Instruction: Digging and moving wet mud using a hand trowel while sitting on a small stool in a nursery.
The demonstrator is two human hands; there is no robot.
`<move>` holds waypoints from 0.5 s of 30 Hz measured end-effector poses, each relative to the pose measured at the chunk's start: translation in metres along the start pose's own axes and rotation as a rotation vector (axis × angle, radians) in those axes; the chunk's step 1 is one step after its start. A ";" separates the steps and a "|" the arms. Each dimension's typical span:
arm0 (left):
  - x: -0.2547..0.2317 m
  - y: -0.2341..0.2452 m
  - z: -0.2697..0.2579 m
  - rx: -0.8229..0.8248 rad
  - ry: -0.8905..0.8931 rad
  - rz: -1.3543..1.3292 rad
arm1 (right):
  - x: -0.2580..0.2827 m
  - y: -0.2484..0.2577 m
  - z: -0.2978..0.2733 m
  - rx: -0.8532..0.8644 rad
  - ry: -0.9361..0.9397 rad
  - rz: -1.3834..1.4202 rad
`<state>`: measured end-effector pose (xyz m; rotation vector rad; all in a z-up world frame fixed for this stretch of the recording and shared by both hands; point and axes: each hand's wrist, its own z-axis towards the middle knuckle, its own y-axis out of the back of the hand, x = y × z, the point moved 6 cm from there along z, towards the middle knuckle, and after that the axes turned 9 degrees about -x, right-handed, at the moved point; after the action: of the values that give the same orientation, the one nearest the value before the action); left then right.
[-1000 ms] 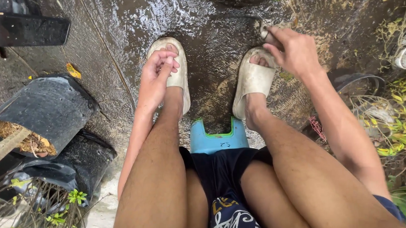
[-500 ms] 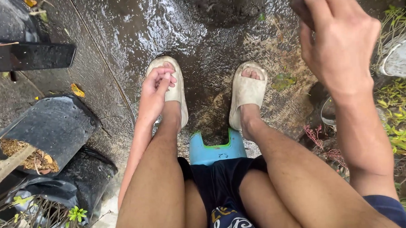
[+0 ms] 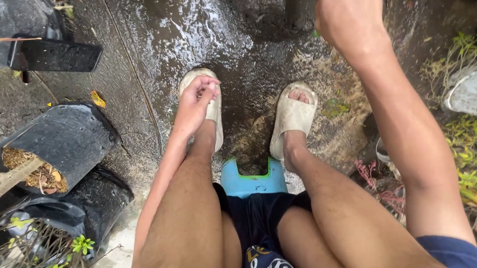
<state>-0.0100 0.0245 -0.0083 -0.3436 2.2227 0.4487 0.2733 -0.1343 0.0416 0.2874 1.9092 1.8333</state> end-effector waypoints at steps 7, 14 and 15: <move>0.015 0.005 0.013 -0.031 -0.035 -0.028 | 0.036 0.095 -0.034 -0.477 0.033 0.759; 0.008 0.077 0.104 -0.482 -0.058 -0.194 | 0.116 0.064 -0.048 -0.295 -0.125 1.398; 0.004 0.080 0.119 -0.481 -0.060 -0.197 | 0.121 0.062 -0.044 -0.295 -0.124 1.395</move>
<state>0.0367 0.1470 -0.0662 -0.7820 1.9793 0.8725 0.1372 -0.1120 0.0788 1.9112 1.2787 2.6835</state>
